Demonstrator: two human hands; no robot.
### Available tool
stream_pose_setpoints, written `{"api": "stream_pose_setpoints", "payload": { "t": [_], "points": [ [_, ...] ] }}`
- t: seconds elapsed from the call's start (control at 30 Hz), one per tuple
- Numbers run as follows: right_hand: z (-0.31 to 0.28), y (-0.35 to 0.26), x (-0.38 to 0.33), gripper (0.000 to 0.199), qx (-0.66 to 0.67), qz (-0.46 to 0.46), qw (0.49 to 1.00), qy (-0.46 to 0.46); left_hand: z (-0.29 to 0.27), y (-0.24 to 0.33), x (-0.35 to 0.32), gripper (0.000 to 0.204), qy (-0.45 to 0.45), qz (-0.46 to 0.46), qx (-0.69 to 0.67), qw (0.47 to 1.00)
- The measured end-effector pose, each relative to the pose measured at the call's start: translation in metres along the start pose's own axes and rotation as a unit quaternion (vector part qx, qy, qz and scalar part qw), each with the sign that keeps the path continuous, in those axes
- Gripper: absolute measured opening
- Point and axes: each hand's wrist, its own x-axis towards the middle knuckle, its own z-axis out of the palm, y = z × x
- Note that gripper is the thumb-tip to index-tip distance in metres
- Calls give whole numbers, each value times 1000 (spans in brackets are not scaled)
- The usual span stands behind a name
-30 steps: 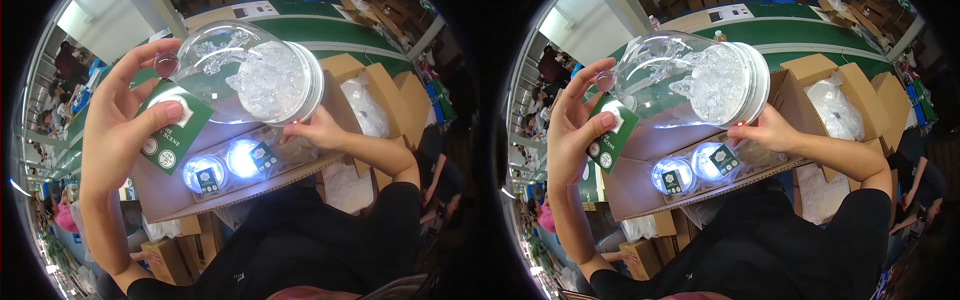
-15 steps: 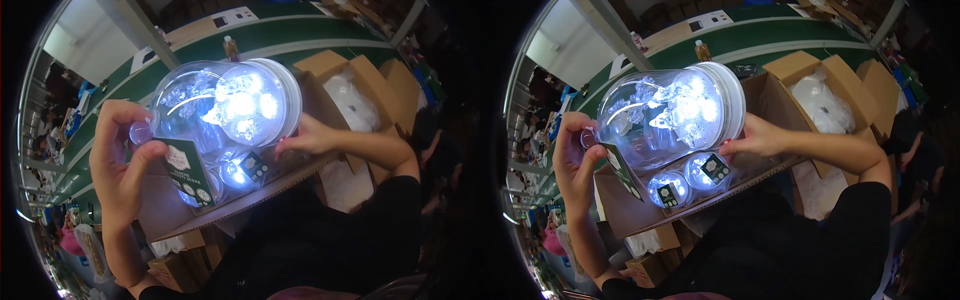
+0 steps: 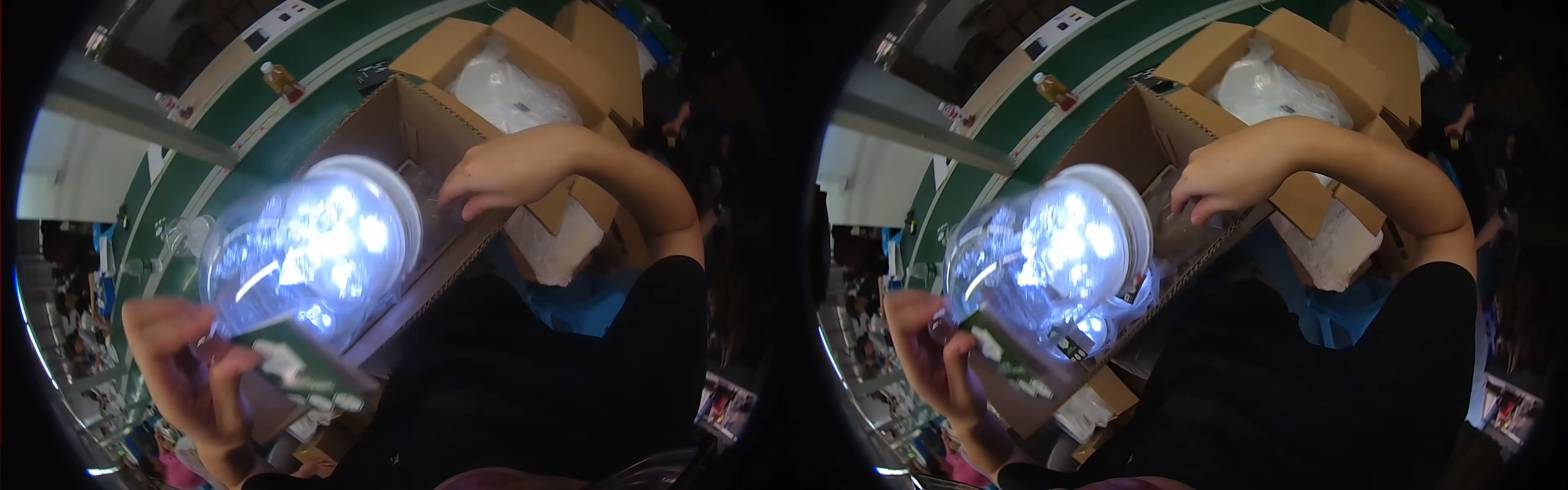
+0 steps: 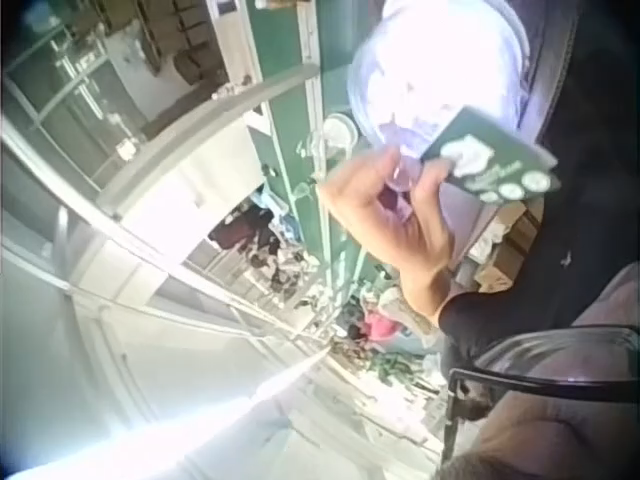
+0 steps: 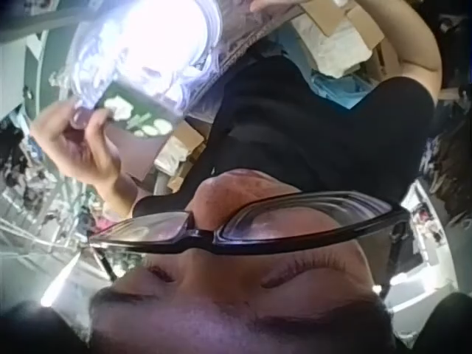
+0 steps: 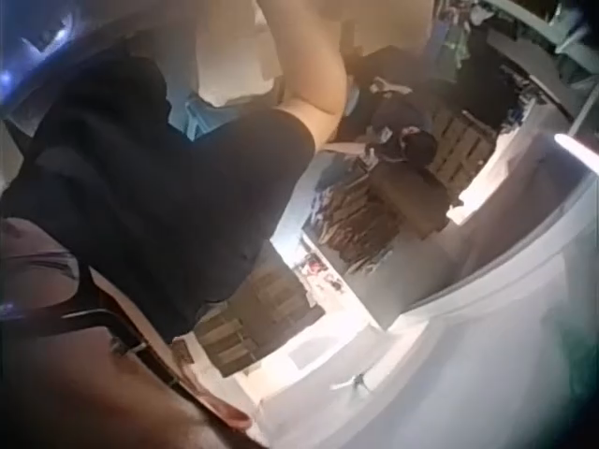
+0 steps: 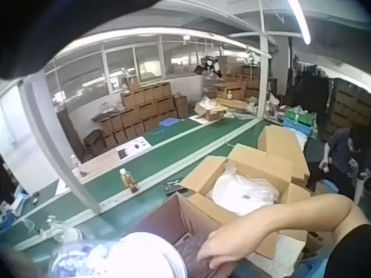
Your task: Packing LED light fixtures into cardboard boxes.
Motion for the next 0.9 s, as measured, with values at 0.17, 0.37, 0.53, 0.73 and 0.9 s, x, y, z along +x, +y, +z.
{"api": "stream_pose_setpoints", "payload": {
  "t": [0.17,0.37,0.53,0.73,0.9],
  "points": [
    [6,-2,13,23,-229,61,960,-148,26,1,11,35,-88,-64,-56,992],
    [39,47,93,28,-378,133,884,-240,80,-13,41,31,-146,-4,-7,989],
    [25,16,66,26,-458,118,848,-239,138,-45,34,30,-202,31,-41,978],
    [26,-3,52,23,-504,121,834,-188,171,-71,23,28,-267,-6,-87,960],
    [25,8,87,26,-397,175,850,-299,192,-83,23,27,-275,22,-83,958]
  ]
}}
